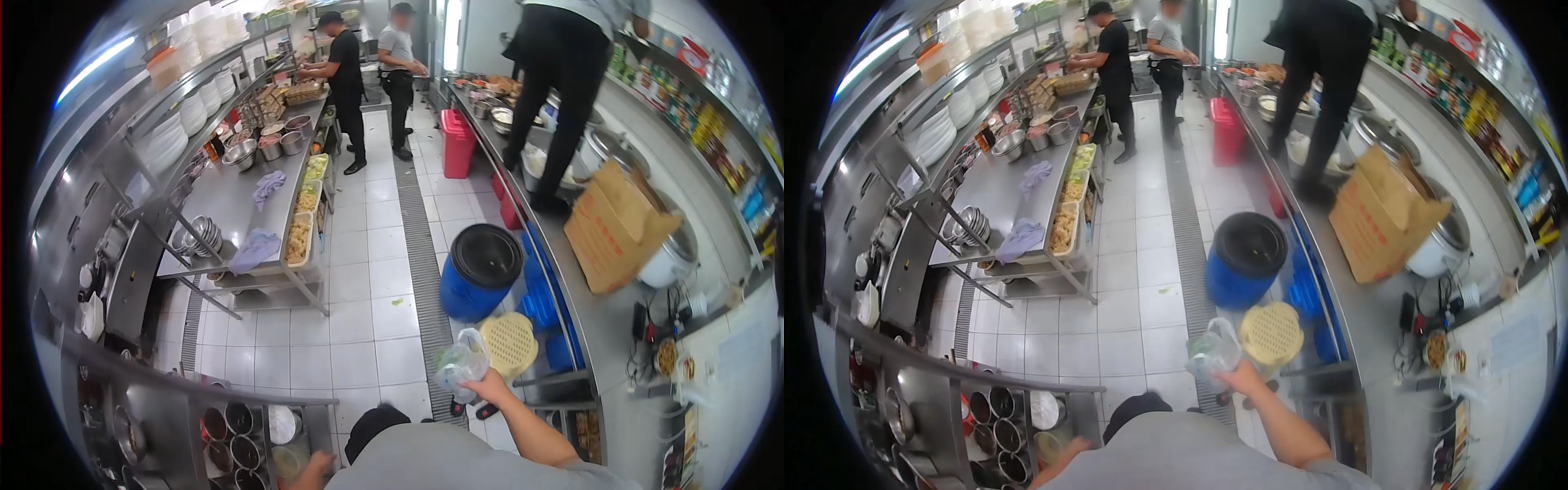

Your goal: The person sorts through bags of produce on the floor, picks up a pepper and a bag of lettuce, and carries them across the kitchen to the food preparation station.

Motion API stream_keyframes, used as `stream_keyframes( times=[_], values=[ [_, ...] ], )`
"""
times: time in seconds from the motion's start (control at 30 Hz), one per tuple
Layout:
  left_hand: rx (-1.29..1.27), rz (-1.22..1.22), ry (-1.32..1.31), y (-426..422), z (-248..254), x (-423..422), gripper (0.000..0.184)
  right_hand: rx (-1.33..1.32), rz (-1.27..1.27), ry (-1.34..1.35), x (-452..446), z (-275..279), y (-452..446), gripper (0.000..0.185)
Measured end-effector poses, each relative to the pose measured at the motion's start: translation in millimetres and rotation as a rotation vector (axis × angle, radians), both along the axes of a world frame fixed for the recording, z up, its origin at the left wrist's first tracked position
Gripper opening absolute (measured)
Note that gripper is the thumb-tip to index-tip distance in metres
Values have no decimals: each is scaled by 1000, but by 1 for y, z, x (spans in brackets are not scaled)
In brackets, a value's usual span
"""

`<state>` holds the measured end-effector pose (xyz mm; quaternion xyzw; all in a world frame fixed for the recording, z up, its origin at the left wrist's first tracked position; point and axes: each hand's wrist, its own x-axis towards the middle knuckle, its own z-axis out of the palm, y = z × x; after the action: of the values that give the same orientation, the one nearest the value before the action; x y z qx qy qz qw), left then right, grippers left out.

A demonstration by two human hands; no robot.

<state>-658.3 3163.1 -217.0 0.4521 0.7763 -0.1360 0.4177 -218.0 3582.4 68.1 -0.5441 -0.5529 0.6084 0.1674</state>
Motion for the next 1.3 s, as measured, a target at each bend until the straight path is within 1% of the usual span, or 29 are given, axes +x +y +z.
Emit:
stream_keyframes(
  times=[0.03, 0.07, 0.1, 0.13, 0.17, 0.23, 0.3, 0.33, 0.37, 0.43, 0.47, 0.5, 0.53, 0.57, 0.6, 0.67, 0.7, 0.77, 0.8, 0.87, 0.93, 0.97, 1.03, 1.07, 1.13, 1.17, 1.2, 1.23, 1.3],
  values=[
    [-4, -128, 23, -9, 8, 8, 60, 2, 15, -4, -16, 1, 33, 57],
    [-72, 195, -61, -23, 11, 9, 59, 65, 83, -82, -33, -3, 66, 56],
    [-118, 352, -96, -15, 24, 14, 59, 125, 147, -158, -49, -11, 94, 55],
    [-147, 422, -122, -1, 32, 17, 58, 123, 153, -162, -63, -21, 119, 55],
    [-149, 458, -139, 18, 34, 14, 57, 154, 158, -121, -77, -31, 143, 55],
    [-141, 475, -168, 66, 32, -1, 56, 238, 113, -26, -109, -8, 183, 52],
    [-101, 447, -193, 122, 23, -19, 54, 233, 72, -11, -128, -18, 216, 51],
    [-73, 404, -197, 156, 14, -33, 53, 212, 26, 10, -135, -25, 232, 51],
    [-43, 332, -190, 193, 2, -51, 53, 209, 41, -58, -144, -4, 245, 50],
    [36, 57, -134, 280, -29, -102, 51, 191, 48, -70, -142, -19, 274, 50],
    [43, -379, -165, 331, -28, -144, 46, 184, 56, -71, -141, -25, 286, 51],
    [90, 170, -65, 385, -26, -161, 44, 166, 20, -108, -140, -24, 297, 51],
    [217, -186, -46, 441, -40, -199, 53, 169, 15, -109, -138, -28, 310, 51],
    [407, 92, -45, 493, -27, -217, 52, 147, -40, -121, -134, -35, 324, 52],
    [407, 404, 2, 558, 45, -213, 46, 123, -92, -132, -132, -44, 339, 53],
    [633, 537, -110, 650, 67, -244, 48, 111, -113, -134, -130, -58, 378, 53],
    [635, 550, -104, 684, 69, -254, 48, 93, -136, -139, -129, -66, 398, 54],
    [799, 714, -259, 741, 73, -273, 52, 78, -149, -158, -131, -91, 445, 54],
    [809, 734, -244, 756, 77, -274, 52, 65, -174, -180, -139, -99, 475, 55],
    [684, 655, -157, 774, 87, -266, 54, 62, -145, -144, -166, -100, 535, 54],
    [523, 587, -134, 774, 92, -257, 53, 130, -72, -152, -193, -101, 593, 52],
    [461, 630, -116, 769, 90, -251, 54, 123, -44, -147, -209, -100, 625, 52],
    [346, 721, -109, 743, 76, -242, 54, 76, 164, -236, -247, -90, 691, 50],
    [304, 769, -120, 727, 55, -242, 55, 70, 198, -240, -266, -88, 719, 50],
    [307, 877, -114, 690, 11, -240, 53, 173, 266, -130, -309, -84, 776, 50],
    [295, 1016, -200, 679, 4, -240, 51, 159, 291, -126, -332, -68, 799, 49],
    [284, 1148, -289, 678, 5, -244, 49, 164, 300, -127, -355, -57, 823, 49],
    [284, 1152, -292, 694, 18, -251, 49, 184, 302, -119, -376, -49, 844, 49],
    [209, 1289, -292, 726, 44, -270, 43, 192, 289, -121, -407, -46, 876, 48]
  ],
)
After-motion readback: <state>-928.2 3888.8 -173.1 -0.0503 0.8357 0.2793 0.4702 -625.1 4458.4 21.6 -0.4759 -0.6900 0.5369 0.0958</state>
